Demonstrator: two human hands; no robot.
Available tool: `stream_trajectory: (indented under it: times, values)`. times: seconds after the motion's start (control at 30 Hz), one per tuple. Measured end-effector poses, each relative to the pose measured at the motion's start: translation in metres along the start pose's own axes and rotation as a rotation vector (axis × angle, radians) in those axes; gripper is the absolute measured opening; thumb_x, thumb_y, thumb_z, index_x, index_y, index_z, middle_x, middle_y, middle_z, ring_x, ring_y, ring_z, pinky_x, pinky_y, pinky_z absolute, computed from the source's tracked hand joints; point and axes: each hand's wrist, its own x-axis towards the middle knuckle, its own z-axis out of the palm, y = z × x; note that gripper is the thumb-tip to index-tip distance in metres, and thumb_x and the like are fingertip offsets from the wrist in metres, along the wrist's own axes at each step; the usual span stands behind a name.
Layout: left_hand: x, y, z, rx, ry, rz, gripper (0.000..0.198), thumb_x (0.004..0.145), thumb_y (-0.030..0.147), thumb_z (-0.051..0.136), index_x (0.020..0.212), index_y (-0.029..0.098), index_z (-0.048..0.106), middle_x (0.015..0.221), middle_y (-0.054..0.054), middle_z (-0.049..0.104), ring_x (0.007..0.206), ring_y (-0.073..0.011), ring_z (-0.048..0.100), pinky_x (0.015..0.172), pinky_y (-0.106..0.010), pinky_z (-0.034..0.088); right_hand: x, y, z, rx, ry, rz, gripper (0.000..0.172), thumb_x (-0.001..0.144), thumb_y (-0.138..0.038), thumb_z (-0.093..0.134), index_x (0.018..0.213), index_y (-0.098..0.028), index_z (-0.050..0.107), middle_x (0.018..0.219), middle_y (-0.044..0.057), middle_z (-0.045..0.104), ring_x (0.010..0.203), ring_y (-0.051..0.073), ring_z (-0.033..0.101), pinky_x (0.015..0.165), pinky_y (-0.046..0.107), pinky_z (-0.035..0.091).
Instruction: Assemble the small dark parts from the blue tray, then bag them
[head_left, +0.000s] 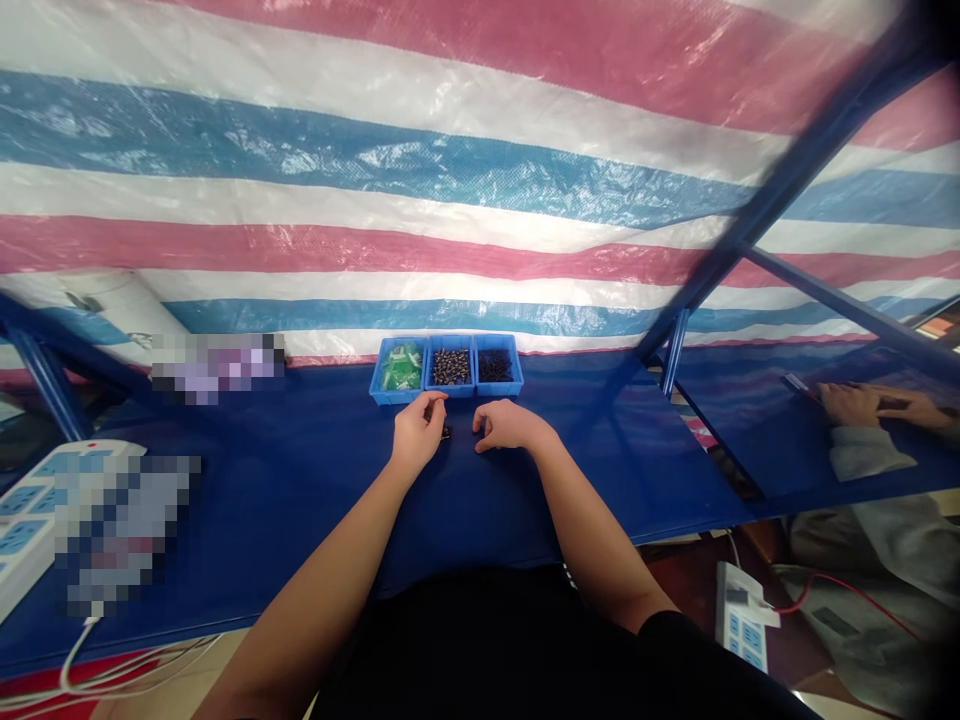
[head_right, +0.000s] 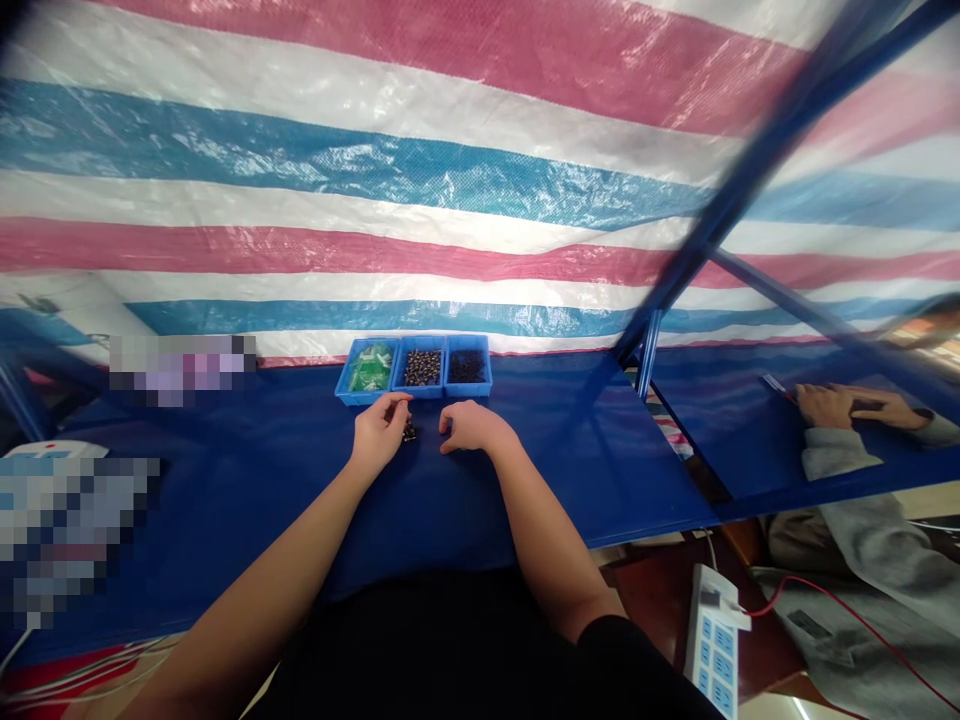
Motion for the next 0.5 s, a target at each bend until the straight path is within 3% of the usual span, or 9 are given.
stream_trajectory:
  times: [0.2, 0.4, 0.5]
  values:
    - [0.0, 0.0, 0.0, 0.004, -0.007, 0.006, 0.029, 0.091, 0.039, 0.047, 0.102, 0.02, 0.066, 0.075, -0.001, 0.068, 0.065, -0.0142, 0.063, 0.065, -0.025, 0.049, 0.004, -0.007, 0.007, -0.021, 0.033, -0.109, 0.02, 0.064, -0.009, 0.07, 0.081, -0.019, 0.066, 0.069, -0.003, 0.07, 0.065, 0.013, 0.064, 0.058, 0.021, 0.044]
    - [-0.002, 0.002, 0.002, 0.038, -0.136, 0.101, 0.03, 0.089, 0.039, 0.05, 0.107, 0.022, 0.067, 0.085, -0.003, 0.07, 0.069, -0.0153, 0.064, 0.065, -0.026, 0.049, 0.007, -0.012, 0.006, 0.116, 0.349, -0.252, 0.011, 0.072, -0.01, 0.06, 0.081, -0.016, 0.063, 0.073, -0.001, 0.064, 0.066, 0.011, 0.059, 0.063, 0.021, 0.045]
    - [-0.002, 0.002, 0.003, 0.036, -0.172, 0.13, 0.03, 0.089, 0.04, 0.05, 0.106, 0.022, 0.067, 0.091, -0.005, 0.071, 0.074, -0.0164, 0.065, 0.067, -0.026, 0.05, 0.009, -0.013, 0.007, 0.179, 0.432, -0.317, 0.008, 0.079, -0.015, 0.057, 0.084, -0.016, 0.063, 0.076, 0.0, 0.063, 0.067, 0.011, 0.057, 0.063, 0.022, 0.045]
